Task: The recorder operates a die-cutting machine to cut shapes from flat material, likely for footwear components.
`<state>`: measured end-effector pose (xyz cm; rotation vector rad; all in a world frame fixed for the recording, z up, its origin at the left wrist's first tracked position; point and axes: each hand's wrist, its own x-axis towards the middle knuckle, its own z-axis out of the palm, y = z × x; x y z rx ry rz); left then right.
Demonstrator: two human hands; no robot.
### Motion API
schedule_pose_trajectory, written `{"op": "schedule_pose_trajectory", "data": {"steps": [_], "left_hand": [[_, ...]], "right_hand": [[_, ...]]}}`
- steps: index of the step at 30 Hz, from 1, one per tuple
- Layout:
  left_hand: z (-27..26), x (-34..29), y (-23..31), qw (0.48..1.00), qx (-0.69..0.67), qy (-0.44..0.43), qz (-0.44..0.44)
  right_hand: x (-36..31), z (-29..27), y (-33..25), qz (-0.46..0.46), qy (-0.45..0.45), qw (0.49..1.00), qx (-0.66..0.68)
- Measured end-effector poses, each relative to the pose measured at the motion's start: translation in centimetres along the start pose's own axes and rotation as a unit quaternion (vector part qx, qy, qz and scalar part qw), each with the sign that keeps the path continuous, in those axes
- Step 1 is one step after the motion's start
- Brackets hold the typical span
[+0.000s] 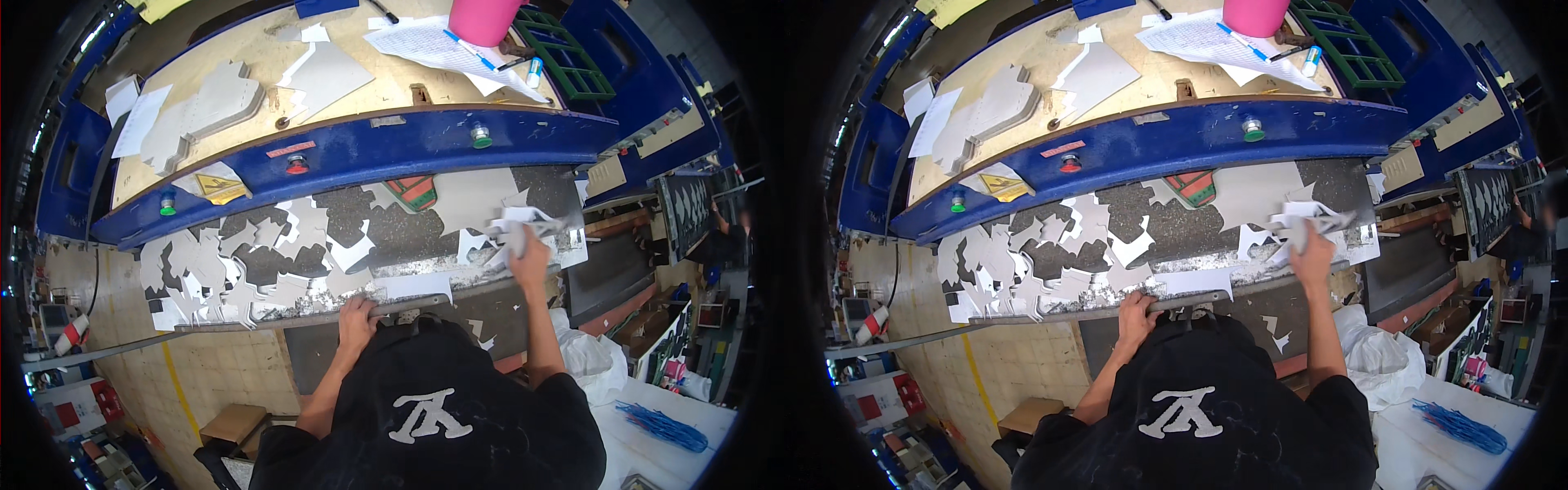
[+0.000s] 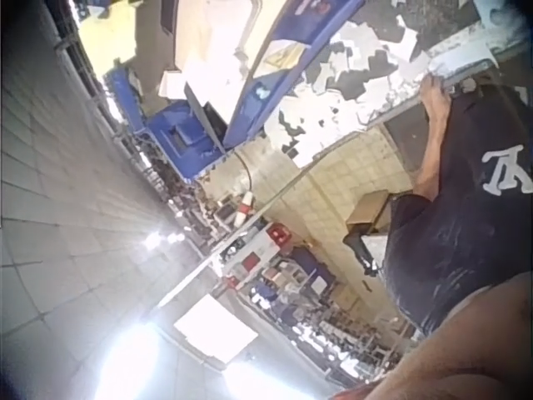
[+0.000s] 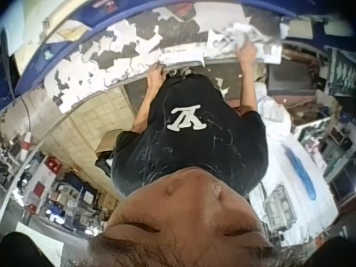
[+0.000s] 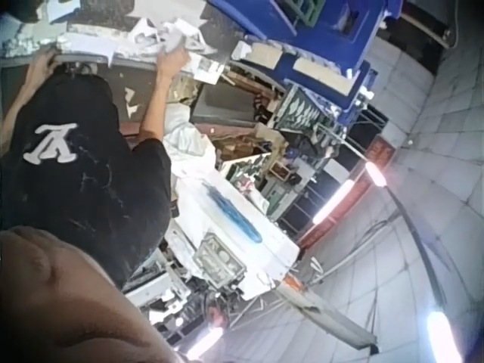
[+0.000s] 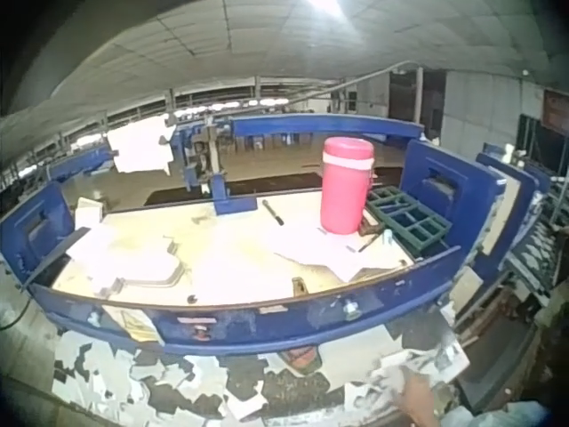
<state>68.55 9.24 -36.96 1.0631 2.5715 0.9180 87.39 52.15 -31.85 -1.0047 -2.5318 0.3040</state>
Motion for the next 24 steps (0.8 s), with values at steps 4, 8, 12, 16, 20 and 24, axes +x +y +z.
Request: {"op": "schedule_pose_trajectory", "data": {"steps": [4, 8, 12, 16, 20, 24], "left_hand": [[-1.1, 1.0, -1.8, 0.998, -0.013, -0.055, -0.027], [-3.9, 2.7, -2.5, 0.985, -0.041, -0.163, -0.048], [-5.7, 8.7, -0.6, 0.984, -0.134, -0.108, -0.043], [-5.3, 16.4, 2.3, 0.995, -0.097, -0.028, 0.023], [-3.9, 21.2, 4.0, 0.997, -0.052, 0.031, 0.045], [-2.1, 23.3, 1.9, 0.992, 0.009, 0.115, -0.046]], "right_hand": [[2.9, -1.9, 2.1, 0.392, -0.074, 0.908, -0.126], [6.5, -3.7, -1.0, 0.169, 0.170, 0.945, -0.223], [10.8, 2.1, -1.5, -0.127, 0.037, 0.989, 0.072], [12.9, 5.0, -1.9, -0.166, -0.207, 0.962, -0.063], [9.9, 3.8, 1.0, -0.133, -0.342, 0.924, -0.111], [9.1, -0.7, -1.3, -0.060, -0.472, 0.839, -0.263]]}}
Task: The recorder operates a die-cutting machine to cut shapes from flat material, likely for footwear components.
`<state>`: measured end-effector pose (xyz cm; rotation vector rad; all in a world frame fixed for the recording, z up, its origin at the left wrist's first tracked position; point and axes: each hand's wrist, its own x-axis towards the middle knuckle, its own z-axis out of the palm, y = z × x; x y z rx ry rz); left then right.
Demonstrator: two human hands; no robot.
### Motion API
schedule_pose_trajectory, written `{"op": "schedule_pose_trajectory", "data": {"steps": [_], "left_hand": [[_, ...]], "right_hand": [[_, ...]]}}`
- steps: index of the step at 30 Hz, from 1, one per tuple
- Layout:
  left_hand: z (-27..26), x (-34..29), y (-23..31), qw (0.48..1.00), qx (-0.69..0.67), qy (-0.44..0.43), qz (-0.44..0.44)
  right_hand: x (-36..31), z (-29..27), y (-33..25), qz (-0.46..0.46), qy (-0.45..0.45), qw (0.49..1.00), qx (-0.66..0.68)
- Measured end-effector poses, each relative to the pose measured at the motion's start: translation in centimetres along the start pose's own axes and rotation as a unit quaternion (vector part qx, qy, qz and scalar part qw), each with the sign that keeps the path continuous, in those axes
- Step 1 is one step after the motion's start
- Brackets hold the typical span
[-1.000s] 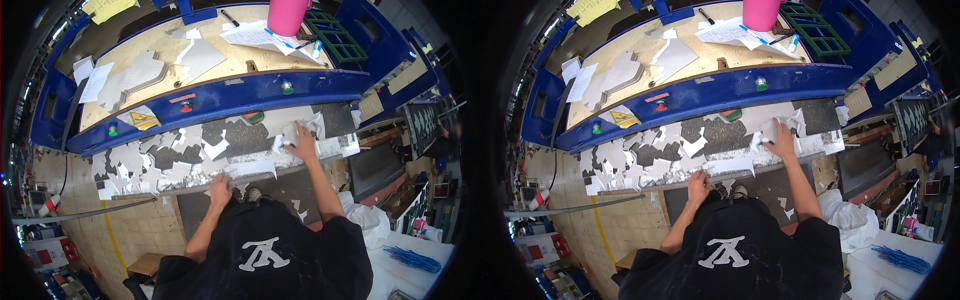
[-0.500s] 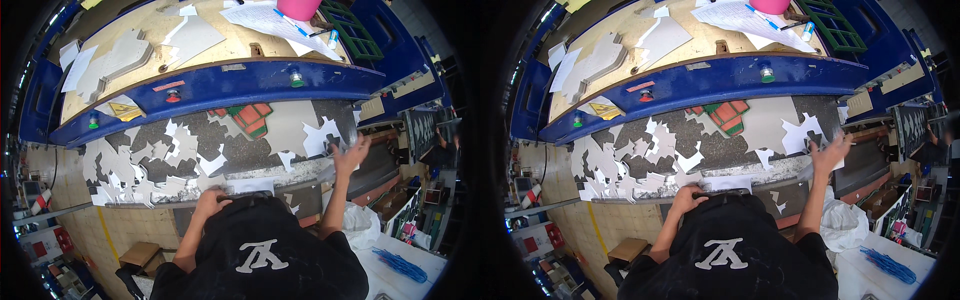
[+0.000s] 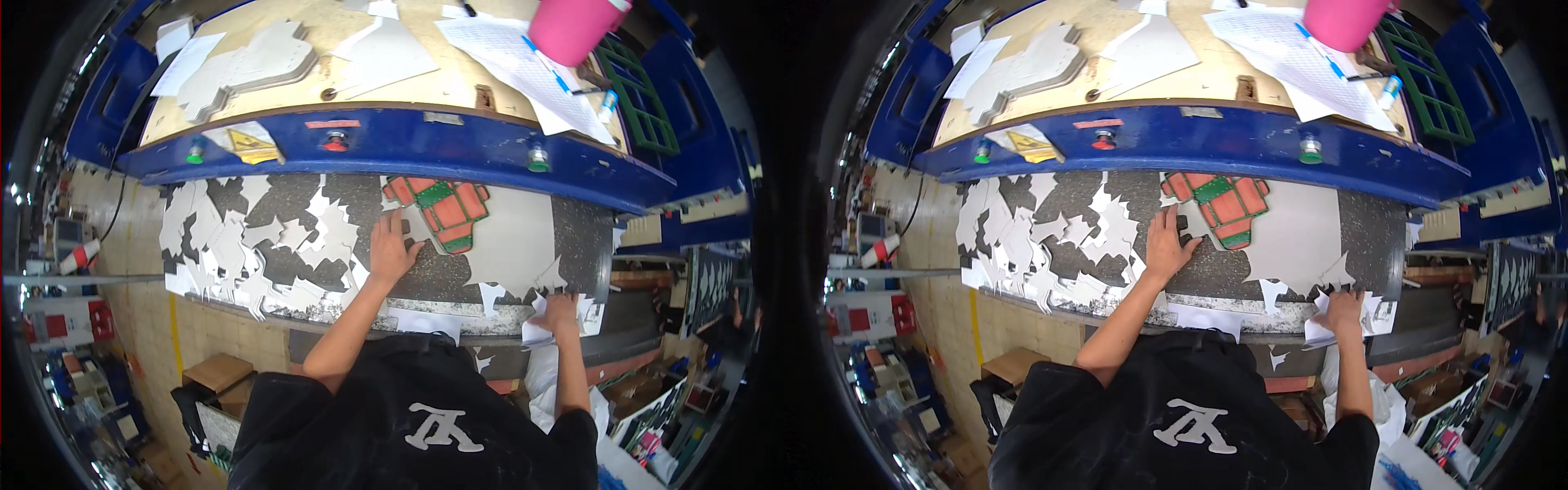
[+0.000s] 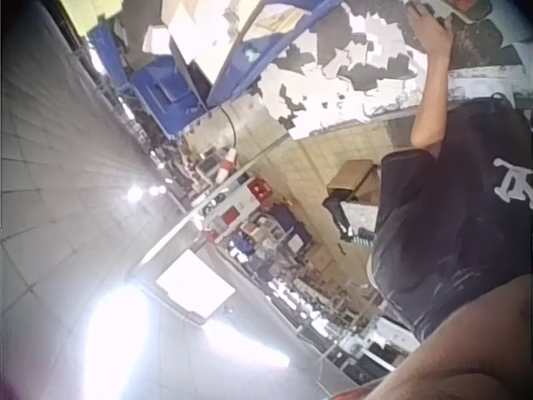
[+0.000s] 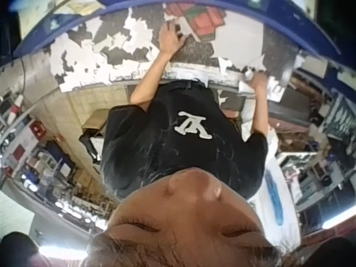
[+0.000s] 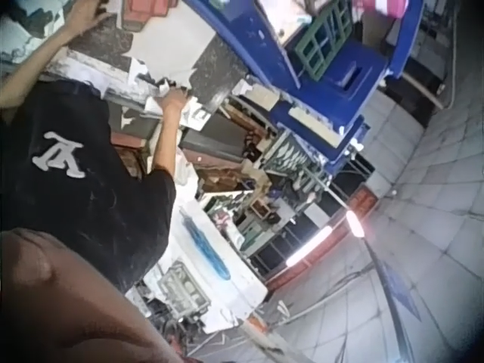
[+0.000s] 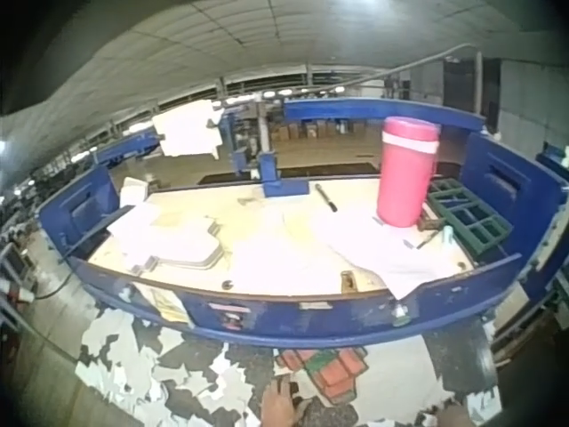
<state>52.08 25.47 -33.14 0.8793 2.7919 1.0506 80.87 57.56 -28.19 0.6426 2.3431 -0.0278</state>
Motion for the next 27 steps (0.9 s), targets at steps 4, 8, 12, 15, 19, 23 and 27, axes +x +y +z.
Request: {"op": "schedule_pose_trajectory", "data": {"steps": [4, 8, 12, 15, 19, 23, 27], "left_hand": [[1.1, -0.8, -2.4, 0.995, 0.072, 0.002, 0.063], [2.2, -1.8, -3.8, 0.989, 0.082, -0.065, 0.102], [2.2, -2.4, -4.2, 0.985, 0.105, -0.100, 0.093], [3.1, -2.7, -4.1, 0.979, 0.123, -0.136, 0.092], [2.1, -3.1, -4.3, 0.987, 0.089, -0.117, 0.070], [1.7, -3.0, -5.1, 0.990, 0.053, -0.111, 0.065], [2.0, -3.1, -4.8, 0.991, 0.026, -0.106, 0.075]], "right_hand": [[-2.4, -9.1, -9.7, -0.058, 0.230, 0.969, 0.070], [5.0, -10.6, -21.4, -0.232, 0.324, 0.881, 0.256], [10.1, -8.1, -26.7, -0.230, 0.362, 0.865, 0.260], [13.7, -7.8, -28.6, -0.206, 0.422, 0.853, 0.228], [15.5, -10.5, -29.9, -0.182, 0.372, 0.902, 0.120], [15.2, -12.7, -29.7, -0.163, 0.392, 0.901, 0.083], [16.2, -12.7, -28.1, -0.161, 0.363, 0.903, 0.162]]}}
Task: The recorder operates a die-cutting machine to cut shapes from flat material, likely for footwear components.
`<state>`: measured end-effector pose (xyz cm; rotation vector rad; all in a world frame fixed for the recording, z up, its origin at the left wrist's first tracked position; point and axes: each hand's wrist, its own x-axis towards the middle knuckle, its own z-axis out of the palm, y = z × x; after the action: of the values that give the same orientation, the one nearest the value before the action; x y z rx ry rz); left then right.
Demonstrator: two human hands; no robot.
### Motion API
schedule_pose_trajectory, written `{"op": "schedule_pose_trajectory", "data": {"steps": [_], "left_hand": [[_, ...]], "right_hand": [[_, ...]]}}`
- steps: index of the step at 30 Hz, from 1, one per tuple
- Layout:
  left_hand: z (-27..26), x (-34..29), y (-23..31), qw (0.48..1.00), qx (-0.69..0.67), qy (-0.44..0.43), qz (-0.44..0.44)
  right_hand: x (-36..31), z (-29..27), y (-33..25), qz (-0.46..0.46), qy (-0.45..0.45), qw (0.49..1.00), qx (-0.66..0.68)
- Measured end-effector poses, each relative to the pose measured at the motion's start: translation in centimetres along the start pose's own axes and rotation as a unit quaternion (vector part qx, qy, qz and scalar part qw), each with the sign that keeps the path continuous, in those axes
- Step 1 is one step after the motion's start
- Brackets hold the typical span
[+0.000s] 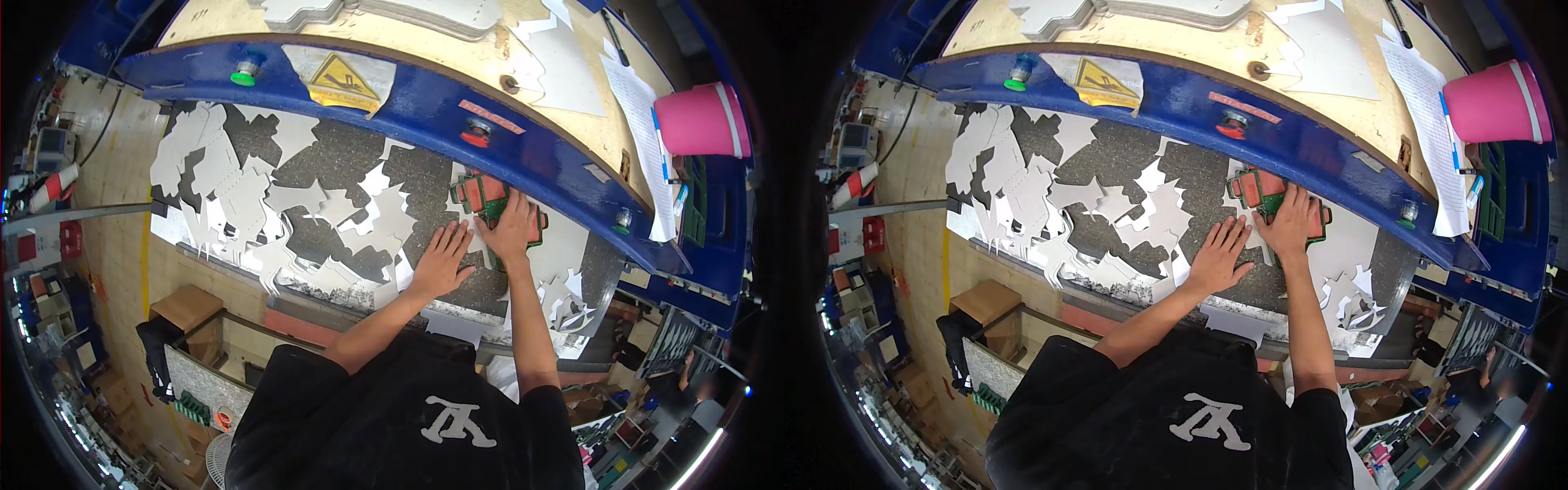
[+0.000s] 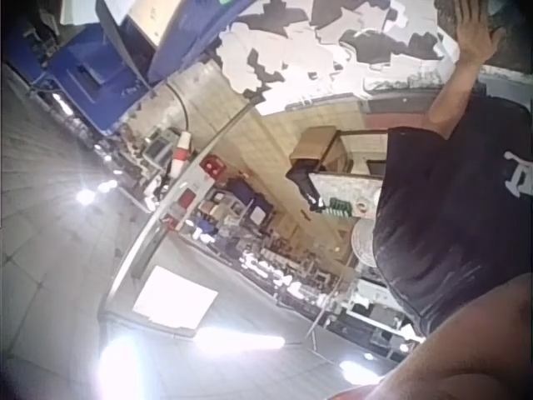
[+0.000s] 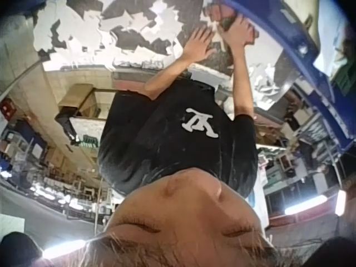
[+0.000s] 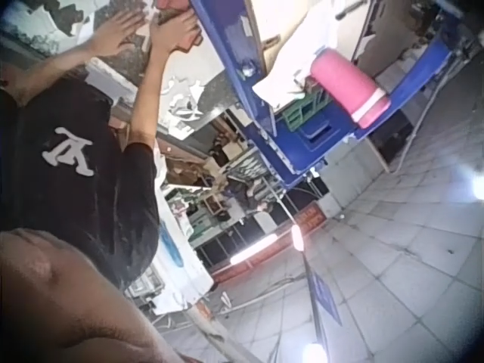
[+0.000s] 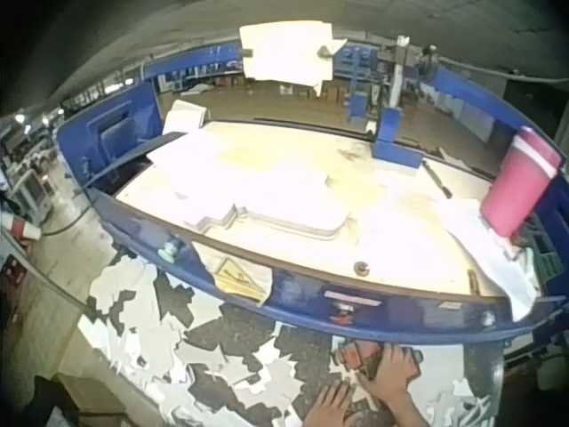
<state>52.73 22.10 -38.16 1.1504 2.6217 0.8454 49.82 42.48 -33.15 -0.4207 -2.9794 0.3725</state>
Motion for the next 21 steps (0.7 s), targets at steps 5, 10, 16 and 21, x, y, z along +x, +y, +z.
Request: {"op": "schedule_pose_trajectory", "data": {"steps": [5, 10, 16, 21], "left_hand": [[0.2, -0.2, -0.3, 1.000, -0.020, 0.007, 0.000], [0.4, -0.1, -0.4, 1.000, -0.018, -0.001, -0.005], [0.4, -0.2, -0.4, 1.000, 0.000, -0.016, -0.015], [-0.5, 0.0, -0.2, 1.000, 0.005, 0.003, -0.008]], "right_hand": [[0.8, -0.6, -0.2, 0.067, -0.046, 0.997, -0.008], [0.6, -0.8, 0.9, 0.059, -0.054, 0.997, 0.021], [-2.3, -4.7, 2.2, 0.039, -0.099, 0.989, 0.105], [-4.5, -8.0, 3.9, -0.019, -0.061, 0.952, 0.300]]}}
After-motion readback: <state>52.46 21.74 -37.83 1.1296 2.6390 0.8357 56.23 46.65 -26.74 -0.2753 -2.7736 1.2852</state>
